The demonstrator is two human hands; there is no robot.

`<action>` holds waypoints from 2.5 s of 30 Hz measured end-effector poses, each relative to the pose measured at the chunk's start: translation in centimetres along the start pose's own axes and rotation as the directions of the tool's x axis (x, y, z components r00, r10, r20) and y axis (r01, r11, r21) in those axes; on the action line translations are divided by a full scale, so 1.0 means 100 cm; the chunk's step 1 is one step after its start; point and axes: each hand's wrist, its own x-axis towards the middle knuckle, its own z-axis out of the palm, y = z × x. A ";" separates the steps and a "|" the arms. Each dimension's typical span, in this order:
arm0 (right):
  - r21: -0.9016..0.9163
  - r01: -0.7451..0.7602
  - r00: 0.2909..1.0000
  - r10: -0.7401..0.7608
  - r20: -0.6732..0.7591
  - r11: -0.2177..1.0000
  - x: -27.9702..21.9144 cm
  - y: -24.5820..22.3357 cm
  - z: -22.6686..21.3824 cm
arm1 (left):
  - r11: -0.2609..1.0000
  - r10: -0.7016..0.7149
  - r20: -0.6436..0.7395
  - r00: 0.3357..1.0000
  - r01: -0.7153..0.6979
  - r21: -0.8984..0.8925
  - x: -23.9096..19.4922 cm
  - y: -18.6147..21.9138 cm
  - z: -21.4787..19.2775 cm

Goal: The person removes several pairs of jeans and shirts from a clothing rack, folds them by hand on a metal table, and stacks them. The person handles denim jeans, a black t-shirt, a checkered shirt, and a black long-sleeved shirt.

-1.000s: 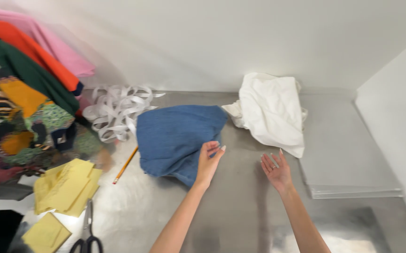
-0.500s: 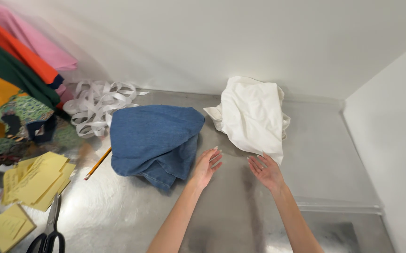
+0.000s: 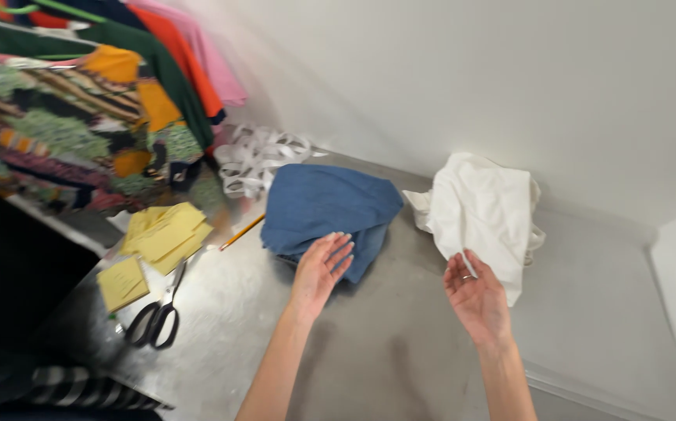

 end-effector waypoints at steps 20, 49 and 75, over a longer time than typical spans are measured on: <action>-0.383 0.408 0.893 -0.276 0.356 0.829 -0.197 0.181 0.179 | 0.929 0.370 -0.247 0.895 -0.358 0.094 -0.265 0.205 -0.171; -0.792 0.378 0.736 0.364 0.572 0.479 -0.330 0.431 0.316 | 0.813 0.576 -0.415 0.704 -0.443 0.377 -0.402 0.282 -0.315; -0.417 0.856 0.359 0.228 0.905 0.307 -0.241 0.563 0.439 | 0.487 0.851 -0.210 0.481 -0.574 0.658 -0.350 0.347 -0.339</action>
